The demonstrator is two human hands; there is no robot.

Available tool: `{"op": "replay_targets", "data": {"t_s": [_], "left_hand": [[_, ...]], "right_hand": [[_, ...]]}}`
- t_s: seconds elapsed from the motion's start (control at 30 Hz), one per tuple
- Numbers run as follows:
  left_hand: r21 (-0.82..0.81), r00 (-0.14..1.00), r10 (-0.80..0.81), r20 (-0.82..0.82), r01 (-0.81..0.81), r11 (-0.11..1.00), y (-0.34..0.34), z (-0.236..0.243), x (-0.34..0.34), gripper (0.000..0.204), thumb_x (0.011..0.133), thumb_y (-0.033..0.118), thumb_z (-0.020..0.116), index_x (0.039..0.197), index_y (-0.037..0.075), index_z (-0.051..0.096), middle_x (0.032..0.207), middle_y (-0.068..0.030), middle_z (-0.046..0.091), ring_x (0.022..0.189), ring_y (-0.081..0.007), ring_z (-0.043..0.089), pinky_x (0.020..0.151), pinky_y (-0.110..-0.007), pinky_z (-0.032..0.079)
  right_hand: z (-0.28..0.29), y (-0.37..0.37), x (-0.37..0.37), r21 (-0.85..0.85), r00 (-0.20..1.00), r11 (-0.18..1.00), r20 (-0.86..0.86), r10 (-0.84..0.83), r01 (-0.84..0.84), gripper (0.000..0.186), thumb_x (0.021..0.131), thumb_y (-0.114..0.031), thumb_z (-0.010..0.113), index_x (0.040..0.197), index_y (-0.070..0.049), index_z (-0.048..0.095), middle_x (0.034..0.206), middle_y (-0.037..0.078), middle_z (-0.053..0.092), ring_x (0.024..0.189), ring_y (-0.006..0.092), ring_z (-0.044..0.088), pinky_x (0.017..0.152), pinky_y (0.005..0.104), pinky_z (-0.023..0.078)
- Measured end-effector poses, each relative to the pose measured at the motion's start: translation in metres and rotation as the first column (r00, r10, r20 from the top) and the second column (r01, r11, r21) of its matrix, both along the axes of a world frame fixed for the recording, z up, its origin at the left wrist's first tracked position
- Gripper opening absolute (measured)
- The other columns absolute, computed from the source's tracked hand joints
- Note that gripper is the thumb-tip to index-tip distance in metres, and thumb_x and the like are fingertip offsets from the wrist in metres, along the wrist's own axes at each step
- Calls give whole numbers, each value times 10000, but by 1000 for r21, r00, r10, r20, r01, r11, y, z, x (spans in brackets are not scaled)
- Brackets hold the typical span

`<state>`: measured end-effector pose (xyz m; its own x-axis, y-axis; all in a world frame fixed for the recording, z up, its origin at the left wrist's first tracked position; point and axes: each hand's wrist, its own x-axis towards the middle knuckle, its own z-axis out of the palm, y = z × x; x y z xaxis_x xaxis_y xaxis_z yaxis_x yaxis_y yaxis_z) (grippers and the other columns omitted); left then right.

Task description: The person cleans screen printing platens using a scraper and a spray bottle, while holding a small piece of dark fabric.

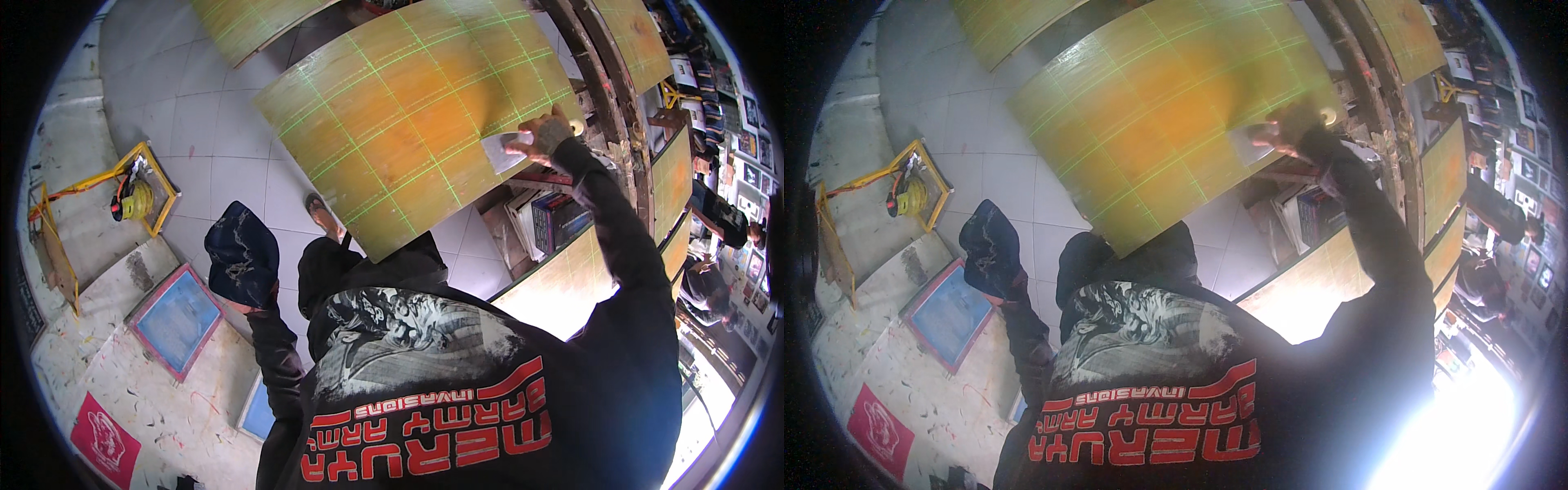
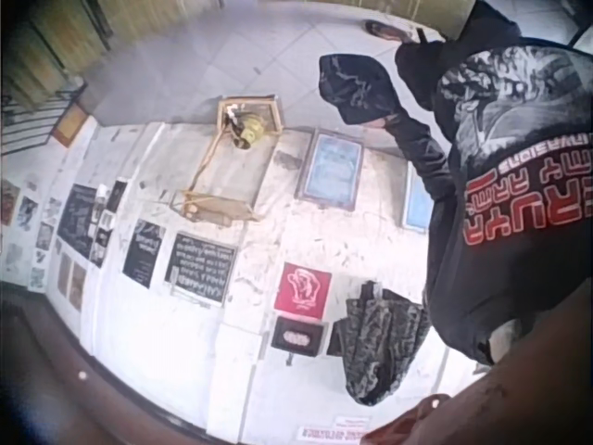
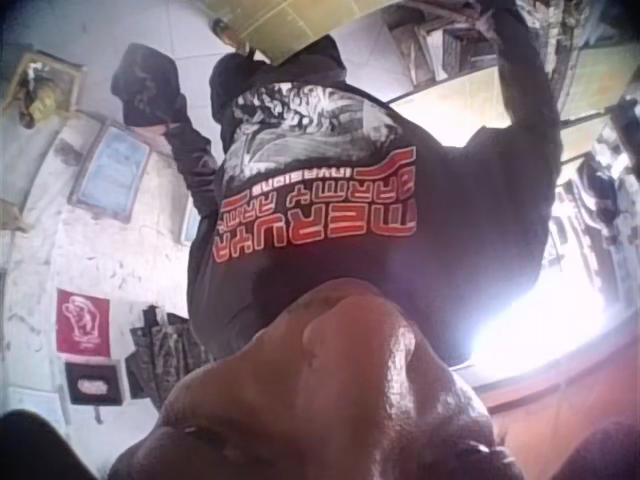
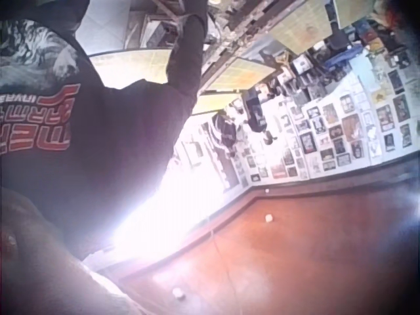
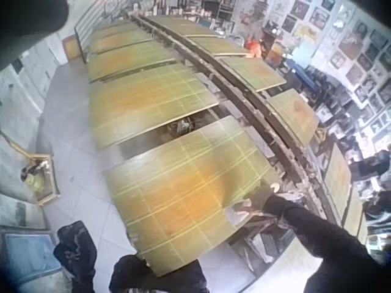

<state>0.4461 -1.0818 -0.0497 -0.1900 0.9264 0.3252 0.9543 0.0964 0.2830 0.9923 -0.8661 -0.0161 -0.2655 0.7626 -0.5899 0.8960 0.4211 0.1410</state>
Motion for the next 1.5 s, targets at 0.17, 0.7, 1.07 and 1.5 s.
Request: {"op": "replay_targets", "data": {"t_s": [0.17,0.7,1.07,1.5], "left_hand": [[0,990,31,137,-32,1000,-29,-49,-46,369,779,254,722,1088,57,678,1084,-115,688,986,-293,661,858,-387,525],[-156,230,130,964,101,983,-2,-82,-86,453,907,237,568,1307,27,539,1354,-207,527,1229,-362,520,1081,-535,376],[-12,-776,-20,631,-35,999,51,-44,-9,368,893,176,558,1230,29,584,1267,-152,592,1152,-298,572,1024,-451,435],[165,-757,-180,628,-97,982,98,11,51,379,973,226,472,1265,-8,529,1237,-152,587,1150,-271,561,1000,-395,448]], "right_hand": [[7,-42,-67,-13,999,1000,-43,27,-27,678,804,-722,540,1082,-130,718,980,101,731,967,261,670,1035,448,269],[-37,-123,-252,-36,790,939,-530,-307,341,524,836,-628,580,918,-126,702,767,68,706,680,263,658,870,411,357],[-18,-120,-328,196,343,890,-938,48,411,207,874,-125,643,1047,-12,657,1075,141,618,822,266,604,728,382,498],[-37,-143,-358,113,162,792,-987,18,600,548,887,-16,611,1402,-181,522,1056,139,479,910,263,533,791,336,472]]}}
